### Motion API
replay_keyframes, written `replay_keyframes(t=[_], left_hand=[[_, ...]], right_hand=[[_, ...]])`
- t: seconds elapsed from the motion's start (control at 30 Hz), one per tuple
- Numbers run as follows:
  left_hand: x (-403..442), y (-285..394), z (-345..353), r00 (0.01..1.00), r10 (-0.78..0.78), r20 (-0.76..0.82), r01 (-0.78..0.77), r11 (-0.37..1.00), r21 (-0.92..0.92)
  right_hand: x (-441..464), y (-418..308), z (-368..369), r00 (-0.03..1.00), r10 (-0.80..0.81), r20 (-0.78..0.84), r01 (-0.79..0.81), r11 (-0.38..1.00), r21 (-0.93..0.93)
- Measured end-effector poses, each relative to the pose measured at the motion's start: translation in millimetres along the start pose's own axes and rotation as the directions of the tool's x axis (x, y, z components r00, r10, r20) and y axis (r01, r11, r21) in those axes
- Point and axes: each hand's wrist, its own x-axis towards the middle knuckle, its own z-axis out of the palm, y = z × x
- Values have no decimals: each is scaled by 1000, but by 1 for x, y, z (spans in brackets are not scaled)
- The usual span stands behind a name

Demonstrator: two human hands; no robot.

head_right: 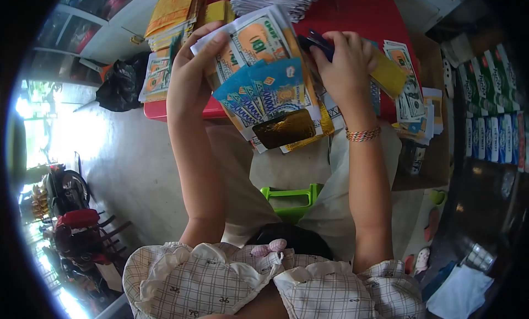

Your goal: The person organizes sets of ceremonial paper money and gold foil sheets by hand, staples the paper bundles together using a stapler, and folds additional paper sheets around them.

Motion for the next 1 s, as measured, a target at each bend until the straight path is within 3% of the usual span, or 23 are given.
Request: replay_keyframes(t=[0.23,0.33,0.4,0.47,0.53,0.57,0.6,0.63,0.67,0.7,0.73,0.77,0.8,0.87,0.9,0.93,1.0], left_hand=[[-13,18,1,998,-6,69,0,997,75],[-21,31,6,996,26,85,-34,995,95],[-28,39,9,993,60,99,-69,993,93],[-38,48,11,979,170,109,-188,966,179],[-55,57,17,964,252,91,-265,946,189],[-62,61,15,883,418,213,-464,845,266],[-66,64,14,763,546,346,-642,700,312],[-65,66,13,762,545,350,-643,699,313],[-62,67,12,613,642,460,-779,588,219],[-59,67,13,438,714,546,-880,463,101],[-58,68,13,245,758,604,-943,330,-33],[-58,69,12,246,756,607,-940,340,-42],[-59,71,10,262,746,613,-955,290,55],[-61,73,10,298,726,620,-952,178,248],[-51,72,14,245,676,695,-961,75,266],[-42,60,15,271,680,681,-962,173,209],[-48,43,21,495,523,694,-869,281,408]], right_hand=[[3,-9,5,993,38,108,-27,994,-102],[5,9,16,996,-49,69,48,999,18],[8,13,19,987,107,122,-140,943,301],[9,17,20,997,69,29,-74,950,302],[9,28,25,979,202,-2,-152,744,651],[15,12,15,986,132,-104,-44,798,601],[19,-5,-4,951,298,82,-274,693,667],[20,-9,-7,949,304,80,-248,569,784],[20,-10,-10,947,312,79,-215,429,877],[22,-6,-13,944,321,75,-216,430,877],[26,0,-14,915,341,216,-319,284,904],[27,2,-20,871,341,354,-417,132,899],[23,2,-24,867,354,352,-419,132,898],[14,-2,-29,904,273,330,-275,-220,936],[21,15,-17,885,319,339,-295,-180,938],[23,21,-16,882,325,341,-296,-180,938],[25,25,-18,867,392,307,-279,-130,952]])
